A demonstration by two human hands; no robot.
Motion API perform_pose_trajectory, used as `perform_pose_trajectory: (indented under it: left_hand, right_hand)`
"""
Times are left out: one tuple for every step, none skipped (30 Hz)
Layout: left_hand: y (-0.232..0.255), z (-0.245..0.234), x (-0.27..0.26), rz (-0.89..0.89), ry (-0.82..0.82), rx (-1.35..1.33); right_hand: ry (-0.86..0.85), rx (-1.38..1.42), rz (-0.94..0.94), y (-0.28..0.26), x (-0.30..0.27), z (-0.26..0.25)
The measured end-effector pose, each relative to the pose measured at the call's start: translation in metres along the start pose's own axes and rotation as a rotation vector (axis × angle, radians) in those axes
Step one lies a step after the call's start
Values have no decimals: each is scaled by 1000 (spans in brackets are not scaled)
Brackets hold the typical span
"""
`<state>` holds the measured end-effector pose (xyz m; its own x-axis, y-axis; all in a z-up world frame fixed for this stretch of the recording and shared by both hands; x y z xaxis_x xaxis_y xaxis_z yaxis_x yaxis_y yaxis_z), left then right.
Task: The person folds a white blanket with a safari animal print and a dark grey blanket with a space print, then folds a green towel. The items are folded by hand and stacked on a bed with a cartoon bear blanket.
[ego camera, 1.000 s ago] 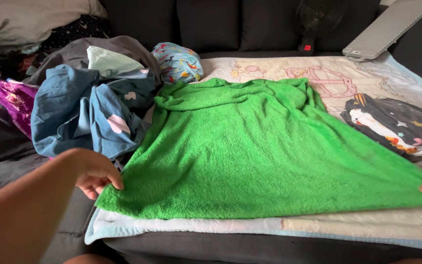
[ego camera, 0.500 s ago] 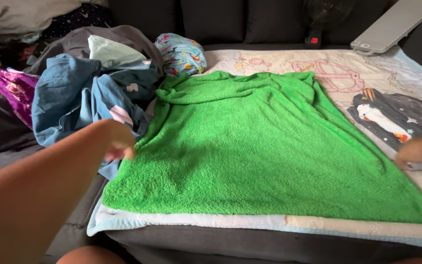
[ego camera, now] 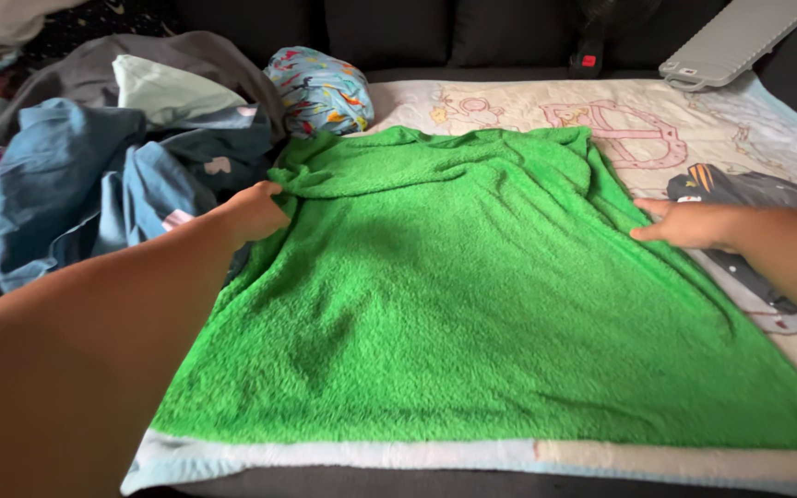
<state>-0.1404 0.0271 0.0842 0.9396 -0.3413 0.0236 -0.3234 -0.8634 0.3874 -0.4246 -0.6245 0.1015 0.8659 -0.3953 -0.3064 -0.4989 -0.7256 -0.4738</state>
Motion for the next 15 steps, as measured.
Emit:
perform_pose_trajectory:
  left_hand:
    - [-7, 5, 12, 23, 3, 74]
    - [-15, 9, 23, 52, 7, 154]
    - [-24, 15, 31, 42, -1, 191]
    - [-32, 20, 39, 5, -19, 192]
    - [-41, 25, 46, -38, -36, 190]
    - [-49, 30, 51, -79, -53, 186]
    - [-56, 35, 56, -115, -71, 178]
    - [-61, 40, 61, -148, -86, 171]
    - [-67, 46, 64, -180, -104, 162]
    - [-72, 51, 68, -191, -114, 158]
    - [-75, 56, 74, -203, -115, 152]
    - [-79, 62, 78, -190, -104, 145]
    - [-82, 67, 82, -141, -111, 252]
    - [-84, 74, 85, -106, -126, 348]
    - [-87, 79, 88, -85, -130, 405]
  right_hand:
    - [8, -2, 4, 0, 5, -2]
    - [15, -4, 8, 2, 11, -4]
    - [22, -5, 12, 4, 18, -5]
    - [22, 23, 18, 9, 25, -4]
    - [22, 50, 23, 16, 32, -4]
    - [22, 79, 28, 23, 40, -3]
    - [35, 80, 28, 31, 49, -2]
    - [49, 80, 28, 38, 58, 1]
    - [63, 81, 27, 46, 67, 2]
    - [92, 45, 11, 54, 74, 3]
    - [121, 8, -5, 62, 80, 4]
    - [150, -29, -22, 69, 87, 6]
    - [150, -27, -20, 75, 94, 6]
    - [150, -25, -19, 80, 101, 6]
    - [150, -23, -18, 83, 107, 7]
Point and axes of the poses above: each hand's wrist, its own x-axis towards the middle knuckle, its own z-axis out of the palm, y = z × x, the point moved 2 cm from there along x, towards the middle knuckle, and after that the axes turned 12 degrees about x, right-handed, at the moved point
